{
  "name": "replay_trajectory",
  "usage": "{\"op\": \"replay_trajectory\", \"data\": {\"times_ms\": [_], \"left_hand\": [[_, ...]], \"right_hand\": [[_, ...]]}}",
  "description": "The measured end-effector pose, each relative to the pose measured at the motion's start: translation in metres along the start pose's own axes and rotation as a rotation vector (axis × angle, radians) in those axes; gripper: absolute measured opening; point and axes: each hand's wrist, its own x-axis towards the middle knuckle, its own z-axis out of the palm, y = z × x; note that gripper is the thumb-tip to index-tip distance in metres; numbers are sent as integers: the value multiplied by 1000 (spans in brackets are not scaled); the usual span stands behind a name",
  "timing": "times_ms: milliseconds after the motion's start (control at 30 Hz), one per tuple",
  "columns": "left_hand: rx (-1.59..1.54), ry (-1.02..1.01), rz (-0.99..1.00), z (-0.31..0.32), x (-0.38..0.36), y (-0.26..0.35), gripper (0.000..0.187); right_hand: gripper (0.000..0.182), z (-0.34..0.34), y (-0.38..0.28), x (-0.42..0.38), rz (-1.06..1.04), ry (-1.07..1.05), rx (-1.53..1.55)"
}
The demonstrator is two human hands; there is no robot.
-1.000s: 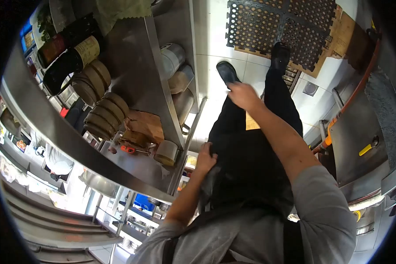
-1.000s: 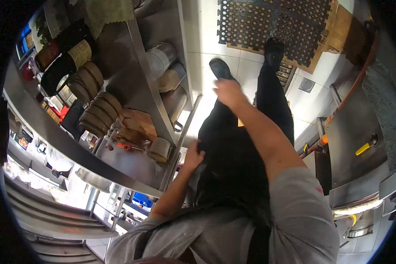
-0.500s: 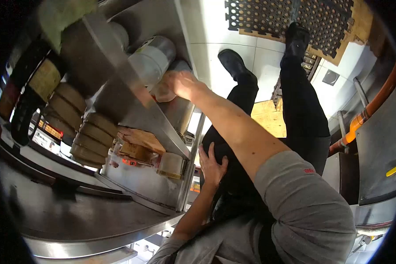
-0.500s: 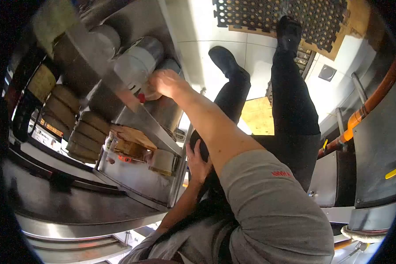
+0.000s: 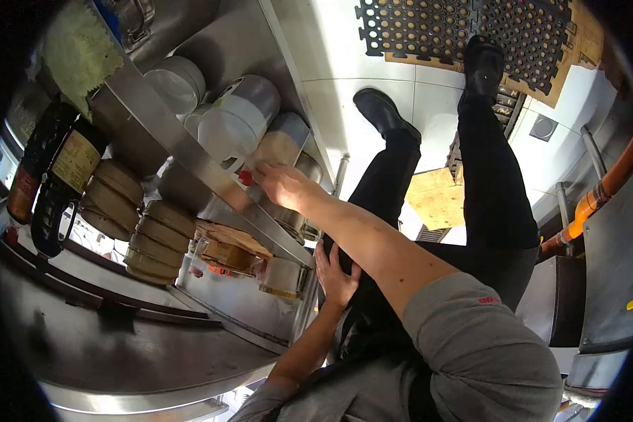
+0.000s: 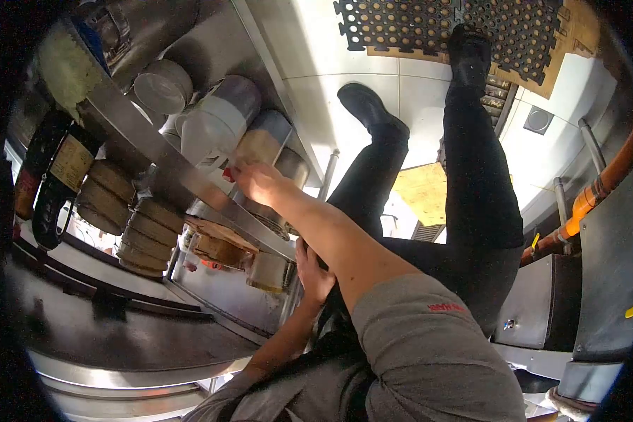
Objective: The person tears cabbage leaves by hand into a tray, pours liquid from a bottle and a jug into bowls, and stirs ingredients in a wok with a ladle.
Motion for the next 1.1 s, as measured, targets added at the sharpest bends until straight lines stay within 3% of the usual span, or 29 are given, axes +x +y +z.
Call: {"op": "replay_trajectory", "data": {"times_ms": [33,100,200,233,300,333,400,467,600,667,700,733,767,800,833,900,933,1000,1033,1067,1100], "left_hand": [[-6,-1,0,1,-1,-1,73],[25,6,-8,3,0,-5,76],[-75,10,-43,-9,5,9,80],[-36,73,35,-12,11,12,80],[-15,50,6,-7,9,0,77],[12,21,-9,-5,7,-5,74],[9,60,22,-5,8,-8,68],[16,43,10,-3,8,-16,72],[33,43,4,-9,13,-11,68],[47,56,42,-11,11,-11,68],[16,73,57,-11,12,-9,67],[11,81,72,-12,13,-7,67],[17,76,92,-12,13,-4,65],[22,76,117,-13,12,0,64],[44,83,154,-14,11,4,60],[-2,77,190,-14,10,4,60],[-37,48,192,-15,8,8,60],[-144,55,250,-36,5,30,56],[-204,96,339,-50,6,48,54],[-270,147,438,-66,11,71,52],[-363,85,469,-91,12,102,47]], "right_hand": [[44,5,-1,6,2,-4,-5],[43,25,-5,29,-170,343,9],[39,31,-6,54,-334,442,-125],[39,21,-9,60,-335,433,-120],[31,-21,-20,77,-176,-216,-118],[31,-37,-15,81,-179,-222,-114],[24,-68,5,88,-506,-32,-141],[21,-95,12,116,-468,14,-218],[23,-179,-6,95,-591,135,-131],[25,-200,-25,77,-480,-23,-332],[29,-192,-14,78,-478,26,-323],[32,-215,-25,63,-249,-65,-424],[34,-222,-6,51,-85,14,-209],[36,-229,14,33,-31,174,-378],[38,-263,22,3,184,93,-280],[35,-303,32,-67,249,317,-466],[24,-317,21,-99,348,340,-524],[21,-334,-24,-171,479,680,-412],[20,-341,-61,-208,514,706,-484],[27,-335,-67,-246,401,752,-571],[26,-331,-90,-276,384,678,-593]]}}
